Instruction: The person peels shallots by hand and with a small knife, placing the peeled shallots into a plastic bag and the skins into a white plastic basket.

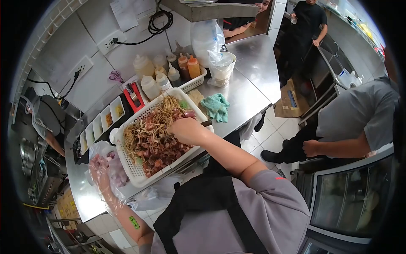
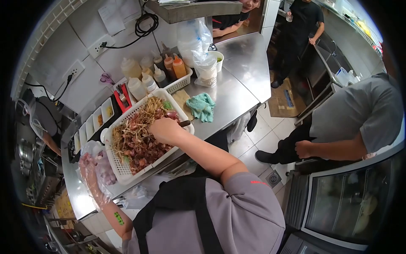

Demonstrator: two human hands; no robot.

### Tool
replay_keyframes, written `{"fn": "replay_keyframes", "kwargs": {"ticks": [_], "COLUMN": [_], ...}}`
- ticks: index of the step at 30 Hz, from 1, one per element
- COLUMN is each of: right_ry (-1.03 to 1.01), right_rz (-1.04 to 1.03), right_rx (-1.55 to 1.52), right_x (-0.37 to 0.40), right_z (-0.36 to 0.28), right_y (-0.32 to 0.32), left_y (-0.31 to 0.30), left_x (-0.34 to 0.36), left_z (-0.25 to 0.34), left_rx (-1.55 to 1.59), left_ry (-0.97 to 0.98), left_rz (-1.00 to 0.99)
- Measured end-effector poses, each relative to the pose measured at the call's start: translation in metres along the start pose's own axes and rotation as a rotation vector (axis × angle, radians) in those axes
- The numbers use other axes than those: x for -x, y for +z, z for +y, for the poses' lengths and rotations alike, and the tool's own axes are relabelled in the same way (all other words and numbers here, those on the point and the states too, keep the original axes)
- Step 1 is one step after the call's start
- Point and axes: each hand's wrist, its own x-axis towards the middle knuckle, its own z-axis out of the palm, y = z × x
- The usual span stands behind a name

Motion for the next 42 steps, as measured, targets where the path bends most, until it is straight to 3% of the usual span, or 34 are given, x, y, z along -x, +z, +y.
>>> {"fn": "replay_keyframes", "kwargs": {"ticks": [6,11,16,19,24,32,39,42], "right_ry": [0.128,0.045,0.07,0.02,0.129,0.089,0.056,-0.008], "right_rz": [0.037,0.057,0.071,0.04,0.05,0.005,-0.013,0.107], "right_rx": [-0.112,-0.111,-0.123,-0.051,-0.138,-0.121,-0.163,-0.17], "right_x": [0.006,0.005,0.005,0.006,0.01,0.01,0.009,0.01], "right_z": [-0.017,-0.011,-0.012,-0.01,-0.017,-0.015,-0.012,-0.01], "right_y": [-0.023,-0.013,-0.015,-0.013,-0.023,-0.021,-0.021,-0.014], "left_y": [0.005,0.002,0.004,-0.006,-0.001,0.0,0.01,0.011], "left_x": [0.003,0.001,0.005,0.001,0.005,-0.001,0.011,0.017], "left_z": [-0.006,-0.008,0.02,0.019,0.032,-0.009,0.007,0.0], "left_rx": [0.048,0.101,-0.042,-0.095,-0.019,0.101,0.067,0.075], "left_ry": [0.11,0.126,0.196,0.193,0.121,0.165,0.058,0.04], "left_rz": [0.0,0.021,0.152,0.123,0.122,0.025,0.002,-0.007]}}
